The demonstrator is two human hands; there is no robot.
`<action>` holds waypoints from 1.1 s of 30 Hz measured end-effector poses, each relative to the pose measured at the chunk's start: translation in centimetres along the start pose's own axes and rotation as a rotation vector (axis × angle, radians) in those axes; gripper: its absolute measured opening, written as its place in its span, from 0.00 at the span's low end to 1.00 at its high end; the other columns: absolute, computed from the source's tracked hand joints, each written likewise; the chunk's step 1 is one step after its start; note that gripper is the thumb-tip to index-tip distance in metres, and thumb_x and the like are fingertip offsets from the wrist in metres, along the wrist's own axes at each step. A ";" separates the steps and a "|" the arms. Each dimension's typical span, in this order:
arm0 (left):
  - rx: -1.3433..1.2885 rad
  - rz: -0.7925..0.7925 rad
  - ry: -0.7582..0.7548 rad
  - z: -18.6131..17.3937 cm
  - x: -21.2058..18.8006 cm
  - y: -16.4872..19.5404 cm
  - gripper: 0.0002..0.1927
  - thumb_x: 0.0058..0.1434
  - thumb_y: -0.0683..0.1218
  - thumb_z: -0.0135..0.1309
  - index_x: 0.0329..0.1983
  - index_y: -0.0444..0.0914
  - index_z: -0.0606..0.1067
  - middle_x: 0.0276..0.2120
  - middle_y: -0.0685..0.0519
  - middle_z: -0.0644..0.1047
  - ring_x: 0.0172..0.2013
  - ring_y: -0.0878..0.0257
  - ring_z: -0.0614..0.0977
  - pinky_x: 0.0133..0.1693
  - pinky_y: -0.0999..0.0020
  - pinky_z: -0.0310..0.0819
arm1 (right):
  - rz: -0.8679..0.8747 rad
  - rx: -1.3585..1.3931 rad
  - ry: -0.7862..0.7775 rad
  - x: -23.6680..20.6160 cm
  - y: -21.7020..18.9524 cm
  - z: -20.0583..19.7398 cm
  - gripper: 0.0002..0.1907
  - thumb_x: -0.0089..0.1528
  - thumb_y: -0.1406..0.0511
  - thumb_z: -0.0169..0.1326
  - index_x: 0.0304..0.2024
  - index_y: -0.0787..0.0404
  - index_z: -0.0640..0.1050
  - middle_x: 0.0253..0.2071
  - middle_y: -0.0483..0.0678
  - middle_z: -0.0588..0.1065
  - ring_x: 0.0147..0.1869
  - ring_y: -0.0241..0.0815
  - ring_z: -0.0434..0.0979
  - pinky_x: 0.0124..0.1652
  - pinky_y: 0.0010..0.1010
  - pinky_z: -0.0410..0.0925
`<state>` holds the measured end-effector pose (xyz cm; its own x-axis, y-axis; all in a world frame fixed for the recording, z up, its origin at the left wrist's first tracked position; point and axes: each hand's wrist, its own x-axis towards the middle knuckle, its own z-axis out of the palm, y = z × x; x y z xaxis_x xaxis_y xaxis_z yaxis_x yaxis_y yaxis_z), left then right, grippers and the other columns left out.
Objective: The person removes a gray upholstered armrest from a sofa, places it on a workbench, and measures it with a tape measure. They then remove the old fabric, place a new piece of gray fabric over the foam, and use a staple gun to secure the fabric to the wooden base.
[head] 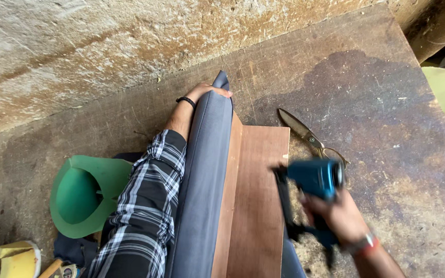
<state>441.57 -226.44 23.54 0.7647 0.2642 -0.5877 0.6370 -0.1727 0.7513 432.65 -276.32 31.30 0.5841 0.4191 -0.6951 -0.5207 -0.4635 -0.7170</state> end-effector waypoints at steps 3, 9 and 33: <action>0.025 -0.027 0.007 0.1 0.8 0.0 0.32 0.39 0.57 0.71 0.44 0.34 0.83 0.40 0.42 0.84 0.36 0.54 0.86 0.39 0.62 0.81 | -0.154 0.487 -0.165 3.6 -6.8 4.1 0.07 0.59 0.68 0.56 0.38 0.67 0.78 0.19 0.48 0.73 0.18 0.40 0.72 0.21 0.33 0.68; 0.125 -0.097 0.090 0.0 2.0 -1.4 0.37 0.37 0.60 0.72 0.46 0.32 0.82 0.40 0.38 0.83 0.35 0.49 0.86 0.37 0.58 0.81 | -0.177 0.482 -0.148 8.3 -12.0 8.9 0.07 0.59 0.70 0.56 0.35 0.70 0.79 0.20 0.47 0.73 0.19 0.41 0.72 0.22 0.33 0.69; -0.270 0.449 0.173 11.6 -45.9 -13.3 0.39 0.74 0.63 0.37 0.79 0.35 0.50 0.78 0.46 0.54 0.77 0.55 0.51 0.73 0.59 0.44 | -1.141 -1.036 0.372 0.6 4.0 11.6 0.26 0.52 0.63 0.63 0.54 0.52 0.81 0.50 0.59 0.75 0.54 0.58 0.74 0.51 0.46 0.71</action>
<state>399.08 -247.27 37.03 0.9138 0.3771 -0.1508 0.1867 -0.0605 0.9805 423.68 -268.84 27.39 0.5491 0.7704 0.3240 0.8217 -0.4267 -0.3779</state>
